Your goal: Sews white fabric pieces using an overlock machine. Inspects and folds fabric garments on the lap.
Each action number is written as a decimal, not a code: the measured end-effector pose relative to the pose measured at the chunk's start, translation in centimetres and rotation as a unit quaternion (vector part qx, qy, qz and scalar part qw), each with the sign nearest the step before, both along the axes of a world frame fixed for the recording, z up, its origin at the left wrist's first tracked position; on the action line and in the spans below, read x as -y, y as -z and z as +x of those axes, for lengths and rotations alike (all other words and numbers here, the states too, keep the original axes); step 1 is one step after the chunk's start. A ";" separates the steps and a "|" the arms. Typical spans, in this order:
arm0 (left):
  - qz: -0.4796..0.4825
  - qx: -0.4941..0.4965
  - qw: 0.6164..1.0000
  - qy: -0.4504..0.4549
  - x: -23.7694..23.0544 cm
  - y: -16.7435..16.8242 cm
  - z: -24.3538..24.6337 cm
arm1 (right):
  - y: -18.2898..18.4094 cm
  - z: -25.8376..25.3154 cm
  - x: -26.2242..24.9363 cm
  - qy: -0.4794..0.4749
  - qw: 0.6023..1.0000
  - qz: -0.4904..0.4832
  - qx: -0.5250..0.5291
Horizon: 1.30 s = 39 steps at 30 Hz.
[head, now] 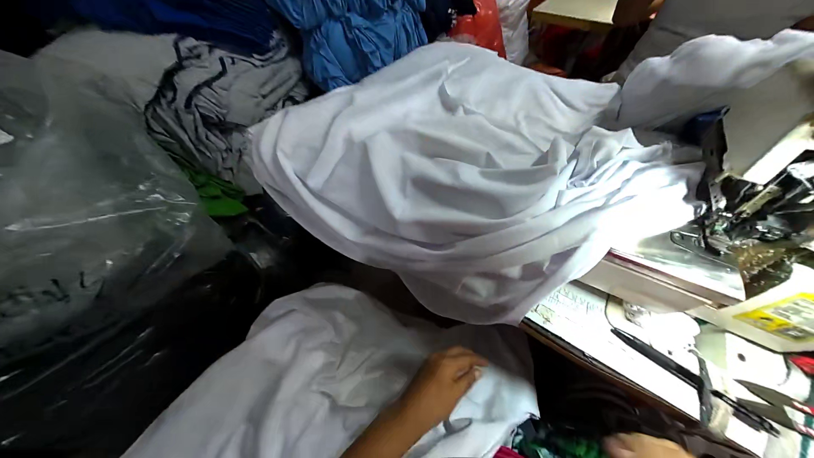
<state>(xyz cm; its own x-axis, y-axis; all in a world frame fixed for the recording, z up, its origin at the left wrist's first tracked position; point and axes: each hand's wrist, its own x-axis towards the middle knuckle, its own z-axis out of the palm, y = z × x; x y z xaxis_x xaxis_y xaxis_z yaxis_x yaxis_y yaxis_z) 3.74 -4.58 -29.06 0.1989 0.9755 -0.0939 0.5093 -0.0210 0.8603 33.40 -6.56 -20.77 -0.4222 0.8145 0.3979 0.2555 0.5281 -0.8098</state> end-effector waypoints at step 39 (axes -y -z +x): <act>-0.331 -0.158 0.906 0.208 7.4 -9.5 -5.6 | 2.8 -10.5 0.0 -0.390 0.912 -0.079 0.099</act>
